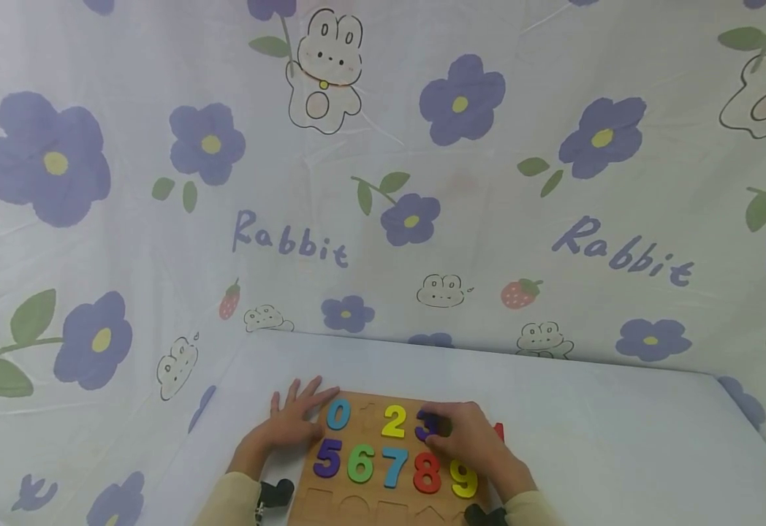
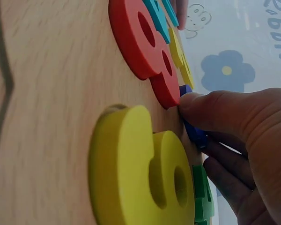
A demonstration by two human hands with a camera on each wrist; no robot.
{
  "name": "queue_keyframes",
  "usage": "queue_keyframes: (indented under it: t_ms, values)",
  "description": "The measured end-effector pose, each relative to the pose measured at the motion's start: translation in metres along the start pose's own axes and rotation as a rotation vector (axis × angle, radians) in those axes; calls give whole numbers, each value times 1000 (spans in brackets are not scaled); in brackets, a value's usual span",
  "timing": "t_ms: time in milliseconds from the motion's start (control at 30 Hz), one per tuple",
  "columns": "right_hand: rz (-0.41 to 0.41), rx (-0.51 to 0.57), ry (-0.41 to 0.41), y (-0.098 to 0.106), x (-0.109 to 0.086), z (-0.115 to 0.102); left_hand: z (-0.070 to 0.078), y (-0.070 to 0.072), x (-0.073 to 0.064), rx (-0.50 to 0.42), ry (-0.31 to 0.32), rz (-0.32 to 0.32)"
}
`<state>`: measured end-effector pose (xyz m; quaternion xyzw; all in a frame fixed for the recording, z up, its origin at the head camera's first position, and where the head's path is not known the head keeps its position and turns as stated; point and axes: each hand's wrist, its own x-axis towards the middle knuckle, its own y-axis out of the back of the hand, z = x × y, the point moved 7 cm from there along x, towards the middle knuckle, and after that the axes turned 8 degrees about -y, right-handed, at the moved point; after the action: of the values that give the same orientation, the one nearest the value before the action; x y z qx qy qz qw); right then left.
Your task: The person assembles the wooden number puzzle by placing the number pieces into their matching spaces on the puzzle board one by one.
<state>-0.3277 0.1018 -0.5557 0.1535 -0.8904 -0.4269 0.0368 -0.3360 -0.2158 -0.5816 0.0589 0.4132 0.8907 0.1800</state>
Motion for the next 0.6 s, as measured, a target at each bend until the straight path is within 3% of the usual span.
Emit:
queue_keyframes:
  t_ms: [333, 600]
  values:
    - [4, 7, -9, 3, -4, -2, -20, -9, 7, 23, -4, 31]
    - [90, 24, -38, 27, -14, 4, -18, -7, 7, 17, -23, 46]
